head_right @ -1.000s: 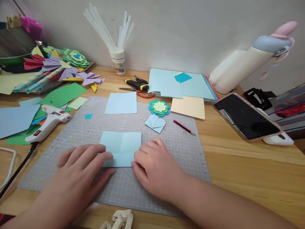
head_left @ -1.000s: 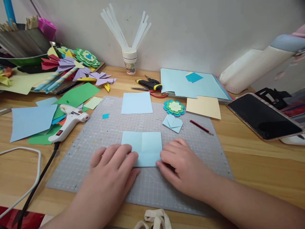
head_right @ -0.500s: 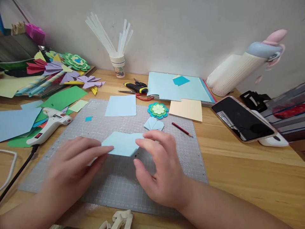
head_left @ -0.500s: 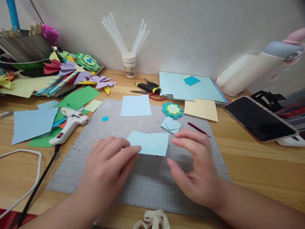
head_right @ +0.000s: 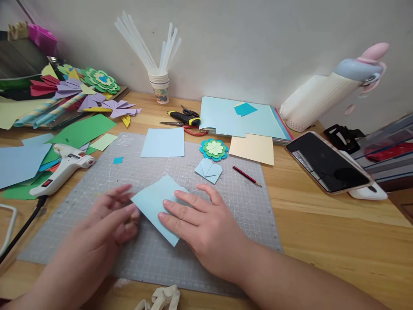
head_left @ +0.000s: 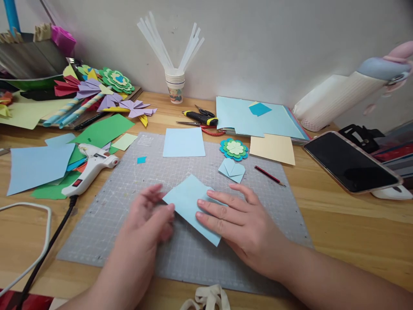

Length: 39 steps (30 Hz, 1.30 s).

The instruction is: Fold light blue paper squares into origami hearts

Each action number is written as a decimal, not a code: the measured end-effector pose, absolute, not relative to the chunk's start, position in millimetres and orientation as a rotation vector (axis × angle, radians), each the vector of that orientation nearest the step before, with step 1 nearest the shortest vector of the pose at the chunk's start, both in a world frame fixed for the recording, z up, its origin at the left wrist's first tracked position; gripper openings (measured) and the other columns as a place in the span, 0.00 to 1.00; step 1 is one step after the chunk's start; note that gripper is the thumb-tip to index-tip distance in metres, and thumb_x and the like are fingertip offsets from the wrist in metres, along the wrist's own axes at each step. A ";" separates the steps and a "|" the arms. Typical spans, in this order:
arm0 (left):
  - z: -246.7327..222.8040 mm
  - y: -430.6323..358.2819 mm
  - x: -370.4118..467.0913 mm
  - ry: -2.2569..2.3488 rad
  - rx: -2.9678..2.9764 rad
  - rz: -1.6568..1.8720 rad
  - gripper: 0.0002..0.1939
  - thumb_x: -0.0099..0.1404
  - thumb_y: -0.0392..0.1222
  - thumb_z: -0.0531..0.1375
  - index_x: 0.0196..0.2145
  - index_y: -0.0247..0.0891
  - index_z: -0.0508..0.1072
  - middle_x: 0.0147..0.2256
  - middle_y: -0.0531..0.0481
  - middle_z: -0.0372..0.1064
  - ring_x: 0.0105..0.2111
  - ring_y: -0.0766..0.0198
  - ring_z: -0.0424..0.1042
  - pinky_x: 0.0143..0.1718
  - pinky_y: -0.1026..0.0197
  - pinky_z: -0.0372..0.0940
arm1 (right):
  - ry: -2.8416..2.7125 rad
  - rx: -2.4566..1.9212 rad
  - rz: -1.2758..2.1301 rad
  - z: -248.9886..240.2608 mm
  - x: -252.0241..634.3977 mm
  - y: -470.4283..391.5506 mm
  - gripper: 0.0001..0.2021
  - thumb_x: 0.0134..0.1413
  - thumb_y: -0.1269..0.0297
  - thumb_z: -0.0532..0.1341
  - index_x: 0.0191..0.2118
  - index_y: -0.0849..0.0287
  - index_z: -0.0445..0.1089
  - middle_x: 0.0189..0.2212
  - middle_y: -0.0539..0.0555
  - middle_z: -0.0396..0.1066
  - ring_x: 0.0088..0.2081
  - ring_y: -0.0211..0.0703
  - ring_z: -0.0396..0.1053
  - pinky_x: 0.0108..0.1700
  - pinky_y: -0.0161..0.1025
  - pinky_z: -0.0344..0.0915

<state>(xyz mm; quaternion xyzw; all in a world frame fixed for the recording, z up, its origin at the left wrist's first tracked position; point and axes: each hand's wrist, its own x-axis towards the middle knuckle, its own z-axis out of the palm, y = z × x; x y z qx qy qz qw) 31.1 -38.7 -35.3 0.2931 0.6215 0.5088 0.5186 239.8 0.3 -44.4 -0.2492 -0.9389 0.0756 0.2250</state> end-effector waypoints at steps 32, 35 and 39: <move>-66.6 -66.9 -9.9 1.370 2.630 0.649 0.18 0.69 0.37 0.49 0.51 0.50 0.71 0.46 0.59 0.76 0.45 0.67 0.71 0.57 0.61 0.49 | -2.309 -1.293 0.874 -45.4 217.5 8.2 0.08 0.55 0.71 0.60 0.26 0.58 0.62 0.35 0.53 0.65 0.39 0.45 0.63 0.42 0.46 0.59; -69.1 -67.0 -7.6 1.378 2.607 0.674 0.18 0.69 0.37 0.49 0.52 0.49 0.71 0.45 0.59 0.76 0.43 0.66 0.72 0.56 0.60 0.48 | -2.325 -1.300 0.874 -44.9 217.0 8.9 0.08 0.54 0.71 0.61 0.27 0.58 0.63 0.35 0.52 0.65 0.39 0.45 0.62 0.41 0.46 0.59; -72.1 -67.4 -3.8 1.435 2.619 0.689 0.20 0.69 0.33 0.47 0.49 0.50 0.72 0.42 0.59 0.77 0.42 0.62 0.73 0.49 0.56 0.53 | -2.342 -1.292 0.873 -46.1 216.1 11.0 0.08 0.55 0.70 0.62 0.27 0.58 0.63 0.35 0.52 0.64 0.39 0.45 0.62 0.42 0.46 0.58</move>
